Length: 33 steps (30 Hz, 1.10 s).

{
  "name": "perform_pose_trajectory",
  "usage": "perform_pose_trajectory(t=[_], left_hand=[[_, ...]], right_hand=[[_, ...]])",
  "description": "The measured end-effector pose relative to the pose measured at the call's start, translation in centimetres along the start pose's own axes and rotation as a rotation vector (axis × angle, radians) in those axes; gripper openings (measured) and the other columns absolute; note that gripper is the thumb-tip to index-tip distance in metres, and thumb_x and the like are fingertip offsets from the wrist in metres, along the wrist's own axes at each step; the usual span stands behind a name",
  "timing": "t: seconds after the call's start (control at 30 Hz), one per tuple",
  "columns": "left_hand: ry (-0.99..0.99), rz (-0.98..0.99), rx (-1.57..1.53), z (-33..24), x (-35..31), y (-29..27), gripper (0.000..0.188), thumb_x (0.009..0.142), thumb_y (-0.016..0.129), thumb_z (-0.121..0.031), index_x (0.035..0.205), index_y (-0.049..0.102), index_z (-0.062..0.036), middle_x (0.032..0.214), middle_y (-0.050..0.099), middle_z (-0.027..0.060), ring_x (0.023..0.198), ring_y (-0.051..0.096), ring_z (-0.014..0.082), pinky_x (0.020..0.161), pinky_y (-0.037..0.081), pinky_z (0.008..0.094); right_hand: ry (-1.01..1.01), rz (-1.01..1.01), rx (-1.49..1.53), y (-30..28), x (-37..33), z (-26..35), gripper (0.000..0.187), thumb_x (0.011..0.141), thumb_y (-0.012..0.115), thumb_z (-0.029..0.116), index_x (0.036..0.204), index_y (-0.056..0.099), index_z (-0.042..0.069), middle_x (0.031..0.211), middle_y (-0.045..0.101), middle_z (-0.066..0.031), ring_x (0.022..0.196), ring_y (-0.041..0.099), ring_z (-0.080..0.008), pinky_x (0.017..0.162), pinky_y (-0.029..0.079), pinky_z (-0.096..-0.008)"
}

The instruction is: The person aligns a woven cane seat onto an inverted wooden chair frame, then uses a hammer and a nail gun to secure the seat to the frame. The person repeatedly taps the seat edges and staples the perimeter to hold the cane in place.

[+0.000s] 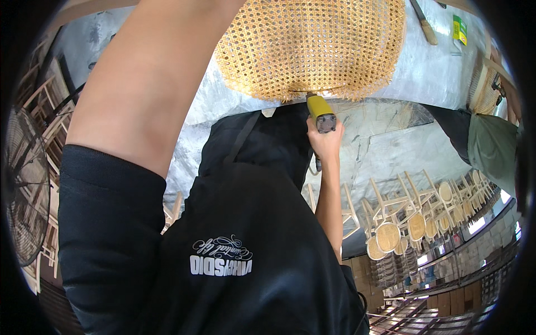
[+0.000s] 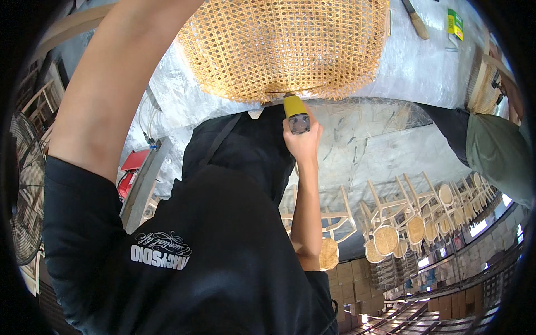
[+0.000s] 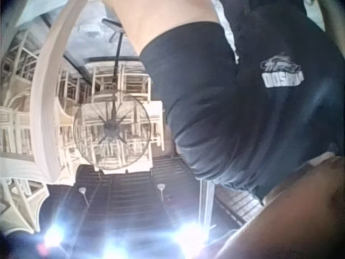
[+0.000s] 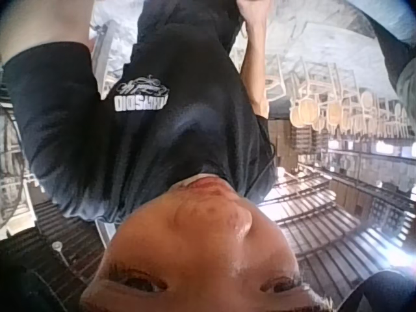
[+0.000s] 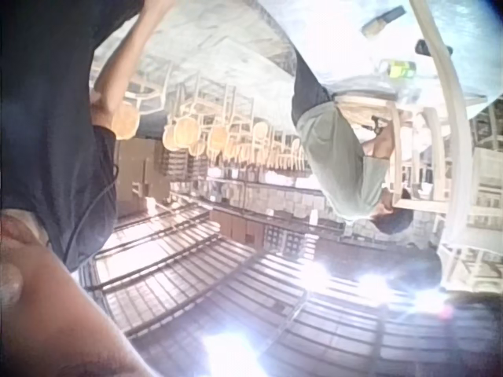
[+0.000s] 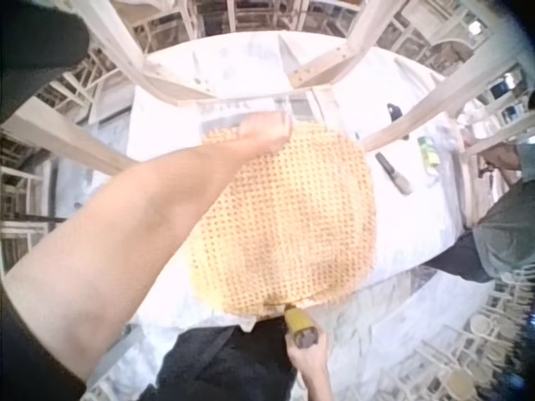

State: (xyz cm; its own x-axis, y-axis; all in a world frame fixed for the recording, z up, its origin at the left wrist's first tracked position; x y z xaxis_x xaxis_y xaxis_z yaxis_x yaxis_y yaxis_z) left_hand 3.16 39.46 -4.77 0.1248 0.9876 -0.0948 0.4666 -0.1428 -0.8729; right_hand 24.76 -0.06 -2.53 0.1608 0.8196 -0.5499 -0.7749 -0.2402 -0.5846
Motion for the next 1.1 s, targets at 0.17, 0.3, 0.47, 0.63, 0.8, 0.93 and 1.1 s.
perform_pose_trajectory(t=[0.17, 0.3, 0.47, 0.63, 0.8, 0.93, 1.1], left_hand=[[-0.007, -0.055, -0.016, 0.4, 0.1, -0.3, 0.057, 0.102, 0.031, -0.041, 0.110, 0.072, -0.0030, 0.115, 0.070, 0.0245, 0.108, 0.067, 0.0421, 0.097, 0.051, 0.0539], [-0.016, -0.097, -0.008, 0.6, 0.1, -0.3, 0.055, 0.102, 0.031, -0.040, 0.111, 0.072, -0.0038, 0.114, 0.071, 0.0241, 0.108, 0.068, 0.0415, 0.097, 0.051, 0.0540], [0.028, 0.007, 0.031, -0.6, 0.0, -0.2, 0.055, 0.101, 0.033, -0.039, 0.110, 0.073, -0.0032, 0.114, 0.071, 0.0237, 0.108, 0.068, 0.0406, 0.096, 0.052, 0.0528], [-0.003, -0.025, 0.003, 0.2, 0.4, -0.3, 0.051, 0.098, 0.037, -0.037, 0.108, 0.073, -0.0024, 0.112, 0.072, 0.0230, 0.106, 0.069, 0.0396, 0.095, 0.053, 0.0516], [0.105, 0.028, 0.141, 0.0, 0.3, 0.9, 0.050, 0.099, 0.037, -0.036, 0.109, 0.072, -0.0023, 0.111, 0.072, 0.0231, 0.104, 0.070, 0.0389, 0.093, 0.053, 0.0514], [0.049, -0.062, 0.097, 0.5, 0.6, 0.1, 0.050, 0.100, 0.037, -0.036, 0.112, 0.071, -0.0018, 0.110, 0.072, 0.0231, 0.102, 0.070, 0.0398, 0.091, 0.053, 0.0519], [0.154, -0.012, 0.183, -0.8, -0.1, 0.1, 0.052, 0.102, 0.032, -0.034, 0.112, 0.070, -0.0007, 0.109, 0.072, 0.0240, 0.102, 0.069, 0.0415, 0.091, 0.053, 0.0527]], right_hand=[[-0.080, -0.071, -0.083, 1.2, -0.4, 0.4, 0.042, 0.076, 0.074, 0.009, 0.117, 0.069, 0.000, 0.093, 0.074, -0.0191, 0.086, 0.074, -0.0343, 0.080, 0.056, -0.0389], [0.034, -0.025, 0.009, 1.3, -0.7, 0.1, 0.037, 0.076, 0.073, 0.009, 0.112, 0.070, 0.000, 0.088, 0.074, -0.0187, 0.082, 0.074, -0.0341, 0.077, 0.056, -0.0393], [0.052, -0.018, 0.084, 2.5, -1.4, -0.7, 0.029, 0.076, 0.073, 0.009, 0.103, 0.071, -0.003, 0.085, 0.074, -0.0181, 0.079, 0.074, -0.0315, 0.075, 0.056, -0.0385], [0.119, -0.024, 0.192, 2.4, -1.4, -1.0, 0.022, 0.081, 0.073, 0.009, 0.098, 0.072, -0.004, 0.081, 0.074, -0.0121, 0.066, 0.071, -0.0196, 0.062, 0.056, -0.0340], [0.159, -0.095, 0.363, 1.9, -2.4, -1.0, 0.018, 0.084, 0.073, 0.010, 0.096, 0.073, -0.004, 0.074, 0.071, -0.0082, 0.055, 0.066, -0.0148, 0.053, 0.053, -0.0307], [0.174, -0.104, 0.334, 2.5, -2.0, -1.3, 0.019, 0.083, 0.074, 0.011, 0.095, 0.073, -0.003, 0.074, 0.071, -0.0098, 0.055, 0.066, -0.0156, 0.054, 0.053, -0.0314], [0.168, -0.071, 0.198, 3.5, -1.5, -1.9, 0.023, 0.080, 0.074, 0.013, 0.097, 0.072, -0.003, 0.082, 0.073, -0.0162, 0.068, 0.072, -0.0257, 0.066, 0.056, -0.0379]])
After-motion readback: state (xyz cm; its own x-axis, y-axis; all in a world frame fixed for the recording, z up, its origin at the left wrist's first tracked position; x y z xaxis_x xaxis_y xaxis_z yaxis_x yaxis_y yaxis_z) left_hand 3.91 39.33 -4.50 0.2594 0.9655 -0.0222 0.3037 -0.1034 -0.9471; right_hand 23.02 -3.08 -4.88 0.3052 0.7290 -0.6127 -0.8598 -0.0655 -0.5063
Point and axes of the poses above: each hand's wrist, its own x-axis towards the middle knuckle, its own y-axis out of the palm, z = x × y, the point moved 7 cm from there along x, towards the middle knuckle
